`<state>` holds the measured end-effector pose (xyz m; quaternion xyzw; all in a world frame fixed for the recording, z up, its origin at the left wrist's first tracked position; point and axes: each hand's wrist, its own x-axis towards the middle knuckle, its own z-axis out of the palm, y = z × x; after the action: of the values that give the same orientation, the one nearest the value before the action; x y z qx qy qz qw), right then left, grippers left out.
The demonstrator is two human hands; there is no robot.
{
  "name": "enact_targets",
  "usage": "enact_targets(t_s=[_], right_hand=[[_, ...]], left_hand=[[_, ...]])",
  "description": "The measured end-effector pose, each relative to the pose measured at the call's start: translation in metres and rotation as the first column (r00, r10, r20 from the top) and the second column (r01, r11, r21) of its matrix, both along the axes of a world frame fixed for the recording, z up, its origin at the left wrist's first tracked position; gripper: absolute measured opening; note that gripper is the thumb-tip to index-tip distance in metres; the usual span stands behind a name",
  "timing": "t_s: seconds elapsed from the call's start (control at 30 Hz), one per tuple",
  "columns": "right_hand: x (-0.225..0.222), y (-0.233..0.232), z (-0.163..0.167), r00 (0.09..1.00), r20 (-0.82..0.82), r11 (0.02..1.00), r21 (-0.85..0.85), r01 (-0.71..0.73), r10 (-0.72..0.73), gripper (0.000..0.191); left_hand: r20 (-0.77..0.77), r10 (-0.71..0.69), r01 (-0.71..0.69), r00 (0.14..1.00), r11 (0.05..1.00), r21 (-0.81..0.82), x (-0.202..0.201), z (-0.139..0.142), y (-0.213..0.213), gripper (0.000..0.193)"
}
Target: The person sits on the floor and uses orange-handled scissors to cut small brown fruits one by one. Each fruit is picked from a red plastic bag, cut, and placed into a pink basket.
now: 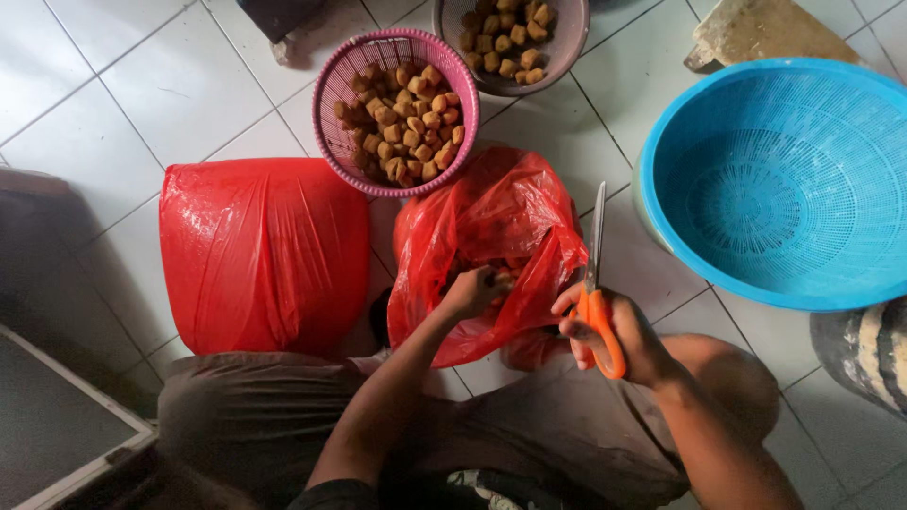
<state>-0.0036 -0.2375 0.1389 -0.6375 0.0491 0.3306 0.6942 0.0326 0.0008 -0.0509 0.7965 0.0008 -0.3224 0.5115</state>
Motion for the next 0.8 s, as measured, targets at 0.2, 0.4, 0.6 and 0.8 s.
enact_targets(t_s=[0.2,0.4,0.6,0.8], right_hand=[[-0.003,-0.003,0.012,0.940,0.042,0.841,0.434,-0.323,0.339,0.085],[0.000,0.005,0.037,0.830,0.040,0.751,0.404,-0.522,0.556,0.112],[-0.002,0.002,0.033,0.827,0.033,0.737,0.436,-0.517,0.561,0.111],[-0.003,-0.005,-0.004,0.896,0.174,0.761,0.478,-0.439,0.408,0.078]], left_hand=[[-0.337,0.310,-0.452,0.889,0.476,-0.754,0.038,0.119,-0.003,0.039],[-0.356,0.296,-0.435,0.886,0.268,-0.860,0.028,0.169,-0.004,0.036],[-0.161,0.227,-0.243,0.960,0.397,-0.885,0.014,0.161,-0.007,0.027],[0.009,0.119,-0.056,0.993,0.535,-0.843,-0.003,0.116,-0.017,0.023]])
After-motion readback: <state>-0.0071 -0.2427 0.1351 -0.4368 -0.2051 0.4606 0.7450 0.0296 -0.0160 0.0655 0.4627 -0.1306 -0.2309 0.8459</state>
